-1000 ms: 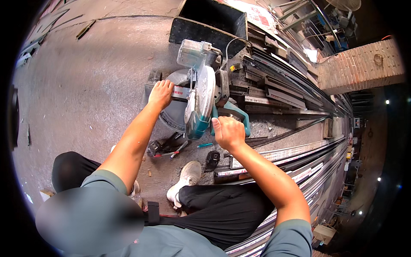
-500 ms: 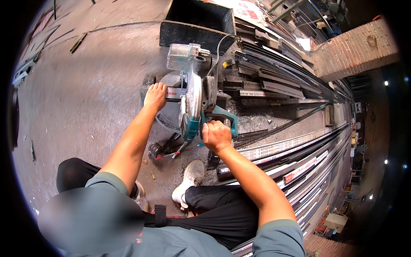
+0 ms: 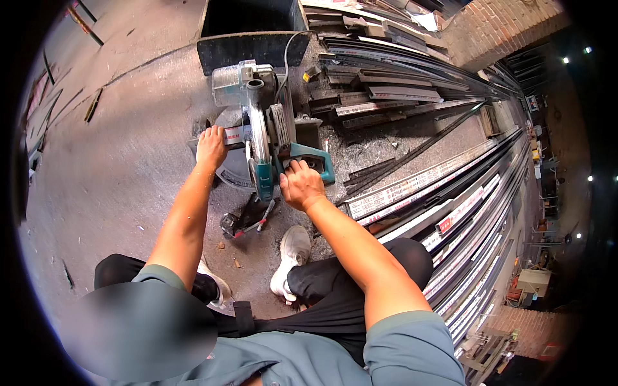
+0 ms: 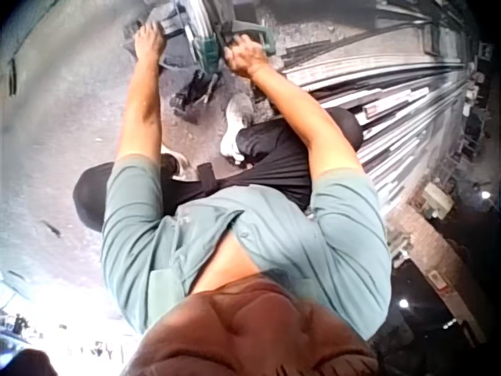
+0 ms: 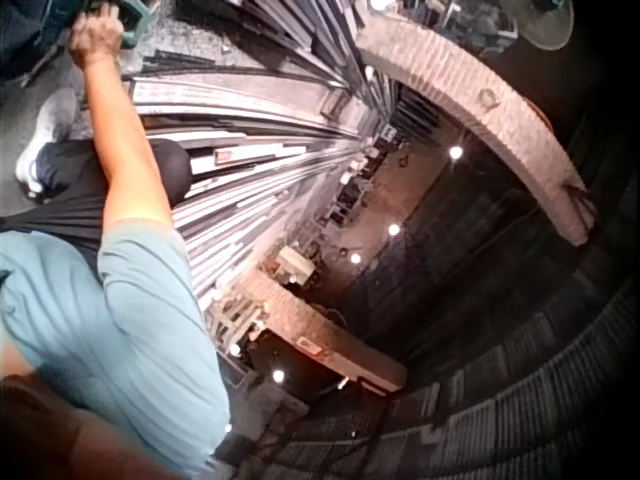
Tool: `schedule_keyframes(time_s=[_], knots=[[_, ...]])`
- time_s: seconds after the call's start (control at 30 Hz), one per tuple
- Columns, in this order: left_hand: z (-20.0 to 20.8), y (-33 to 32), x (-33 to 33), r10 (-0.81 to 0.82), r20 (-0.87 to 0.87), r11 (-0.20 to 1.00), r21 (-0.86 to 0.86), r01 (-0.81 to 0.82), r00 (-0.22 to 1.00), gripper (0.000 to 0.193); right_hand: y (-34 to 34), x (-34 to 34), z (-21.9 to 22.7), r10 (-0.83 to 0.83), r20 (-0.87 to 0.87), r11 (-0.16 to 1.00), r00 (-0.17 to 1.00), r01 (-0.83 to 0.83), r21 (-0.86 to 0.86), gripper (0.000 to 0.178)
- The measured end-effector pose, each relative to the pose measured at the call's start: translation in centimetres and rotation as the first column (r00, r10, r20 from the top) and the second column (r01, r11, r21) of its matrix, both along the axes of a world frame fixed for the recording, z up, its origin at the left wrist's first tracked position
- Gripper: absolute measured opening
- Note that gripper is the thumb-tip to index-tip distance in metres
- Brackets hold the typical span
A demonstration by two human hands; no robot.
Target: The person measures and marks a metal profile with a tape measure and marker, then uses a miter saw to cut it. They repeat this process for another piece, inspecting the cut edges and marking the pieces with a marker.
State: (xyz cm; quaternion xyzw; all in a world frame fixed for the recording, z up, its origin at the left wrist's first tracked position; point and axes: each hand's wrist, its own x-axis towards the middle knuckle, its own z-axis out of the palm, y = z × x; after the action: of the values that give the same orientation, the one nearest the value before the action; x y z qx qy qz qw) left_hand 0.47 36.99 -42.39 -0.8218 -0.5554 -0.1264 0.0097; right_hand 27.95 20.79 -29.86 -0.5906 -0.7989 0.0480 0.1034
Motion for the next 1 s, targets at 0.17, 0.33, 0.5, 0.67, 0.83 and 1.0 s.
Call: schedule_keyframes(time_s=[0.17,0.33,0.5,0.67,0.83,1.0], knots=[[-0.9,0.3,-1.3,0.058,-0.017,0.998,-0.028,-0.058,0.998,0.040,1.3,-0.2,2.2,0.005,0.042,0.997,0.999,-0.002,-0.075,0.034],[-1.7,-0.7,-4.4,0.056,-0.051,0.997,0.061,-0.053,0.997,0.049,4.8,0.5,7.8,0.035,0.062,0.992,0.997,-0.027,-0.125,0.046],[-1.5,-3.1,-8.6,0.079,0.001,0.993,0.090,-0.079,0.997,0.060,9.7,0.1,14.2,-0.036,0.055,0.948,0.998,0.052,-0.315,0.061],[1.2,-4.4,-12.1,0.067,-0.069,0.996,0.056,-0.064,0.995,0.067,14.9,0.0,17.9,-0.105,0.054,0.953,0.993,0.116,-0.279,0.063],[7.1,-3.6,-16.1,0.083,-0.088,0.995,-0.047,-0.087,0.993,0.065,19.2,0.1,19.6,-0.156,0.014,0.971,0.988,0.156,-0.179,0.059],[17.3,-1.2,-21.6,0.142,-0.033,0.989,0.036,-0.141,0.989,0.063,21.4,0.6,19.3,-0.153,-0.047,0.988,0.987,0.153,0.001,0.054]])
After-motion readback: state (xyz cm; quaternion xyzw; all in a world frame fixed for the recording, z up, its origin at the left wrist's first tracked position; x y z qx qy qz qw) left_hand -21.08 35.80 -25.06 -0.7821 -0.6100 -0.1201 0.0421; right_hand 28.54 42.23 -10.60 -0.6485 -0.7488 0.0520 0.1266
